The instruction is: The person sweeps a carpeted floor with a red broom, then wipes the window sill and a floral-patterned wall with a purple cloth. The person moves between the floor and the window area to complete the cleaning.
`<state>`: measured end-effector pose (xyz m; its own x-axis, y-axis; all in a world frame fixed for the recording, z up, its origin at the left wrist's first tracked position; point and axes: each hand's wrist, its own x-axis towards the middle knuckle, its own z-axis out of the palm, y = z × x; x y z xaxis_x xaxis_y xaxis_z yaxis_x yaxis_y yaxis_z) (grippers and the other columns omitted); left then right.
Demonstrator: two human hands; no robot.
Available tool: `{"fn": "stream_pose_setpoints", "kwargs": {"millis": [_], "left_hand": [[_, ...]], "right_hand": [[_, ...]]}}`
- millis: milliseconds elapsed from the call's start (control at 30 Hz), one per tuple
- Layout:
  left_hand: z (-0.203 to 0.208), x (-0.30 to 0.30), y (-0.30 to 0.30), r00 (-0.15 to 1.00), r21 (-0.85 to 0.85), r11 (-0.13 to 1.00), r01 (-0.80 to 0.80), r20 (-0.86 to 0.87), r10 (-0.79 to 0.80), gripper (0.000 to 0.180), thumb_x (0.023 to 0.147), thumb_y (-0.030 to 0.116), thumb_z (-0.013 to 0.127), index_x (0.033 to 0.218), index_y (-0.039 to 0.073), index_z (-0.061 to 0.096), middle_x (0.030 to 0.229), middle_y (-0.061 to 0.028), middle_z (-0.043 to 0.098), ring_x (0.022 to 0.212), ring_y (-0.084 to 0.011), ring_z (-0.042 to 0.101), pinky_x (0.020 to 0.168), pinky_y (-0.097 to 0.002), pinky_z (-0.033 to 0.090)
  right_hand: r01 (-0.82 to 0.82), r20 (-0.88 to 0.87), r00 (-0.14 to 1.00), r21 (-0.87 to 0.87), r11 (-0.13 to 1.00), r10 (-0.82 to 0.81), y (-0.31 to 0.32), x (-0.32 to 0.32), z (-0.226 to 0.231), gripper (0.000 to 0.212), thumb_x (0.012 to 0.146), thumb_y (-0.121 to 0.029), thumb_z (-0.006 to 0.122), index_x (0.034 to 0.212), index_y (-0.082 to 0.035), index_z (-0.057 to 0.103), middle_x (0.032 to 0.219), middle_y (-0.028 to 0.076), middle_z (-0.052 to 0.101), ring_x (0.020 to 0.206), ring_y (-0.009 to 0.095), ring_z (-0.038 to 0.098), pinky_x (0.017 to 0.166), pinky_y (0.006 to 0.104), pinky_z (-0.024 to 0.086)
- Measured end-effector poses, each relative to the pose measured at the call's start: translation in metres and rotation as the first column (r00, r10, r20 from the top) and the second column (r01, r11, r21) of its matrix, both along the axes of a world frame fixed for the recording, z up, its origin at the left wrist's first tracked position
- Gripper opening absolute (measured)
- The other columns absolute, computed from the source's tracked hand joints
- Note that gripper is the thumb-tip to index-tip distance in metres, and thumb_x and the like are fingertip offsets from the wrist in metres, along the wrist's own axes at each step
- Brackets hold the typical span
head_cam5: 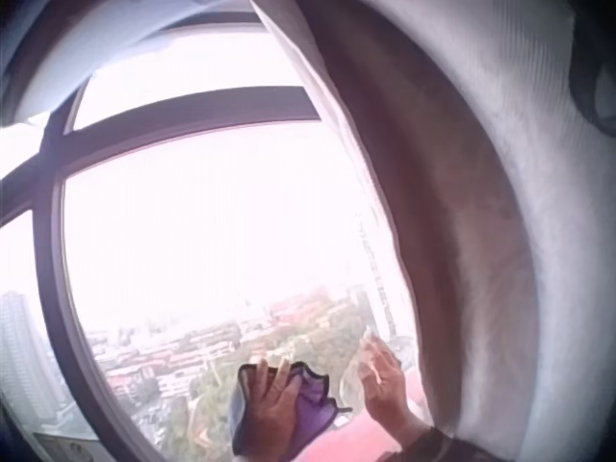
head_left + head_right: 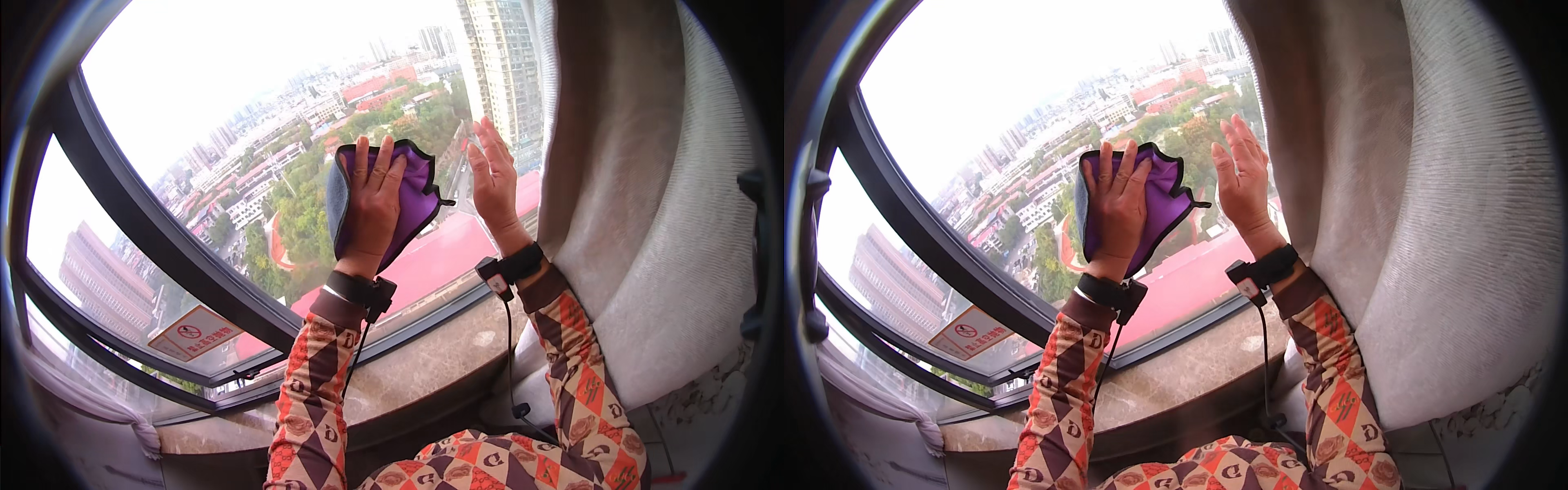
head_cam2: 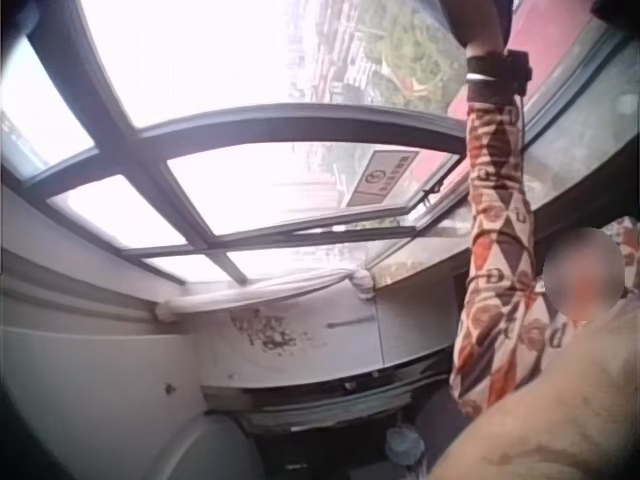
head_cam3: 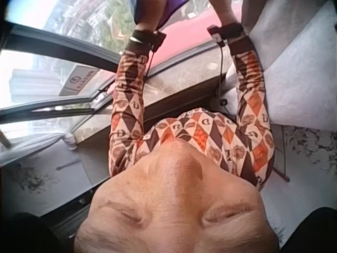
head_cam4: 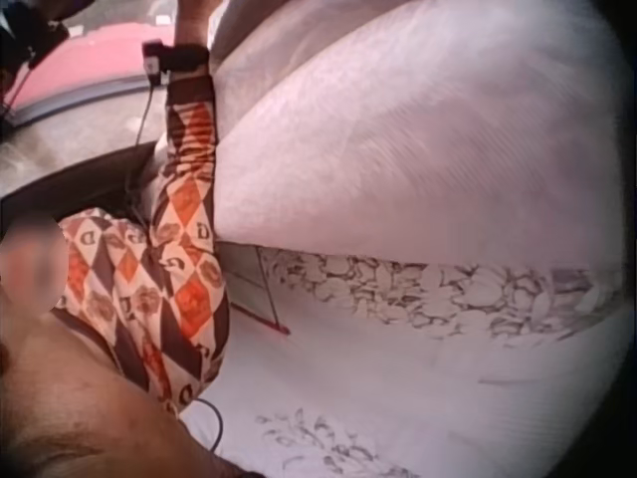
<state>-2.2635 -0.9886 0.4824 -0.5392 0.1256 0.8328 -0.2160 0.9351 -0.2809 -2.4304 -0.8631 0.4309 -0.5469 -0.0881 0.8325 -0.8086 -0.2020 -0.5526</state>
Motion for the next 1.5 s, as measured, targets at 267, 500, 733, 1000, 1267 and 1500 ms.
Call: {"fn": "stream_pose_setpoints", "kwargs": {"millis": [267,500,733,1000,1267,1500], "left_hand": [[-0.07,0.017,-0.014,0.99,-0.039,0.998,-0.059,0.127,0.063,0.032,0.092,0.009,0.06,0.122,0.015,0.07,0.152,0.0025,0.053,0.149,-0.0256,0.037,0.118,-0.0484,0.034],[-0.021,-0.074,0.015,0.992,0.011,0.992,0.126,0.022,-0.126,0.028,0.092,0.009,0.057,0.116,0.01,0.071,0.146,-0.0004,0.058,0.147,-0.0281,0.041,0.112,-0.0453,0.04],[-0.117,-0.078,0.016,0.963,0.017,0.985,0.172,0.208,-0.172,0.029,0.09,0.011,0.06,0.117,0.012,0.071,0.144,-0.0028,0.06,0.145,-0.0298,0.043,0.115,-0.0475,0.036],[-0.231,-0.038,0.036,0.924,0.38,0.905,0.194,0.24,-0.298,0.034,0.086,0.005,0.063,0.119,0.01,0.07,0.12,-0.0056,0.07,0.123,-0.0268,0.061,0.105,-0.0391,0.046],[-0.229,0.01,0.075,0.951,0.694,0.718,-0.056,0.256,-0.172,0.032,0.088,0.006,0.068,0.12,0.006,0.067,0.095,-0.01,0.065,0.086,-0.0284,0.067,0.075,-0.0397,0.055],[-0.291,0.077,0.063,0.926,0.705,0.642,-0.303,0.376,0.024,0.034,0.084,0.015,0.074,0.115,0.004,0.068,0.116,-0.0133,0.065,0.104,-0.0329,0.063,0.088,-0.0428,0.051]], "right_hand": [[-0.219,0.183,0.962,0.073,0.973,0.203,0.0,0.01,-0.026,0.054,0.108,-0.036,0.045,0.149,0.0,0.047,0.16,0.02,0.037,0.15,0.03,0.032,0.121,0.0367,0.025],[-0.198,0.179,0.964,-0.013,0.98,0.197,0.011,-0.011,-0.033,0.055,0.109,-0.036,0.044,0.149,0.001,0.045,0.157,0.02,0.041,0.149,0.029,0.034,0.121,0.0357,0.023],[-0.125,0.225,0.967,0.021,0.992,0.117,0.021,-0.014,-0.044,0.049,0.108,-0.028,0.047,0.143,0.005,0.052,0.152,0.02,0.049,0.144,0.027,0.043,0.118,0.0346,0.031],[-0.176,0.274,0.953,0.155,0.972,0.129,0.021,-0.012,-0.086,0.049,0.107,-0.03,0.05,0.143,0.004,0.052,0.15,0.017,0.052,0.142,0.024,0.045,0.117,0.034,0.033],[-0.322,0.373,0.896,0.165,0.932,0.243,0.039,0.014,-0.134,0.043,0.105,-0.025,0.055,0.134,0.005,0.059,0.143,0.021,0.058,0.134,0.029,0.054,0.113,0.0356,0.039],[-0.315,0.149,0.947,0.615,0.723,0.285,0.053,0.081,-0.2,0.038,0.09,-0.021,0.07,0.122,-0.002,0.068,0.132,0.023,0.063,0.125,0.038,0.058,0.107,0.0444,0.043]]}}
